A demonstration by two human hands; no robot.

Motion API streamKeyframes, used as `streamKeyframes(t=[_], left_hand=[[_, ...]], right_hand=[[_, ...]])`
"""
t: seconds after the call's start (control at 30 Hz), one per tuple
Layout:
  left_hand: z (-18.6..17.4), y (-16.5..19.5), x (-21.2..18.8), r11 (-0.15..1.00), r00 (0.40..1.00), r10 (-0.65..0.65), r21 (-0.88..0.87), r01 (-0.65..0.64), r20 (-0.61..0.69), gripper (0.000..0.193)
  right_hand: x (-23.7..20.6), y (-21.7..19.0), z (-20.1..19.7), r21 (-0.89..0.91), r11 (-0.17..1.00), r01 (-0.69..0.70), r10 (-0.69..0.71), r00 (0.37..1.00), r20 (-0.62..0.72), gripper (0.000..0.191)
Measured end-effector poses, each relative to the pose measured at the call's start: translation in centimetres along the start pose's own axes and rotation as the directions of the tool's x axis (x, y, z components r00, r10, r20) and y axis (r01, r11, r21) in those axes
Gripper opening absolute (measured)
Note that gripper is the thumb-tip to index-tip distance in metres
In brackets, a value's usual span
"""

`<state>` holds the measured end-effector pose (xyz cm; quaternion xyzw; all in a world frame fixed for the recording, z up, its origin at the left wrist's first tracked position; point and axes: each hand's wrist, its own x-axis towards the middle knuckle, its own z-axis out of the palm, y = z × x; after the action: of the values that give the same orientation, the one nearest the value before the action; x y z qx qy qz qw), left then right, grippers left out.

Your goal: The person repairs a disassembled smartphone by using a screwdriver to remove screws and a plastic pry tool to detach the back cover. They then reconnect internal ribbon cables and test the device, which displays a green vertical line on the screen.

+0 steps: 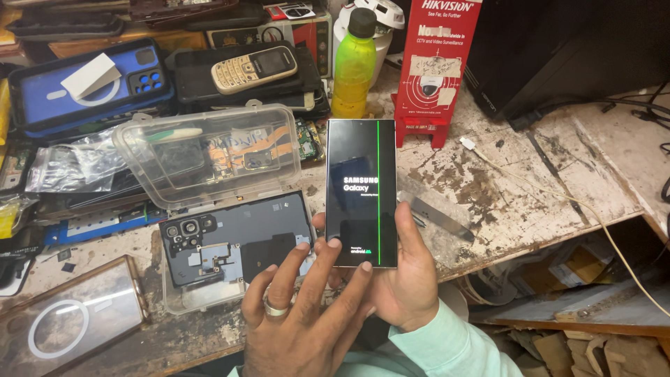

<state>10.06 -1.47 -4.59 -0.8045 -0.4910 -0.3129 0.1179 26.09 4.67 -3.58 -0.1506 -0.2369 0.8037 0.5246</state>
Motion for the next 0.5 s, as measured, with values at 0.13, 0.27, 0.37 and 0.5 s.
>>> streamKeyframes(t=[0.13,0.27,0.37,0.5], left_hand=[[-0.02,-0.13,0.15,1.000,1.000,0.005,-0.013,-0.005,-0.029,0.047],[0.04,-0.03,0.22,1.000,0.999,-0.005,-0.030,0.003,-0.043,0.047],[-0.03,0.09,0.14,0.998,0.999,-0.017,-0.056,0.015,-0.036,0.048],[-0.13,0.16,0.21,0.997,0.999,-0.026,-0.070,0.023,-0.044,0.046]], right_hand=[[0.06,0.03,0.12,-0.010,0.999,0.031,-0.031,0.999,-0.014,0.078],[-0.02,0.10,0.24,-0.044,0.997,0.057,-0.059,0.998,-0.039,0.078],[-0.13,0.20,0.23,-0.009,0.997,0.078,-0.078,0.997,0.011,0.079],[-0.13,0.34,0.13,-0.009,0.995,0.097,-0.097,0.995,0.034,0.080]])
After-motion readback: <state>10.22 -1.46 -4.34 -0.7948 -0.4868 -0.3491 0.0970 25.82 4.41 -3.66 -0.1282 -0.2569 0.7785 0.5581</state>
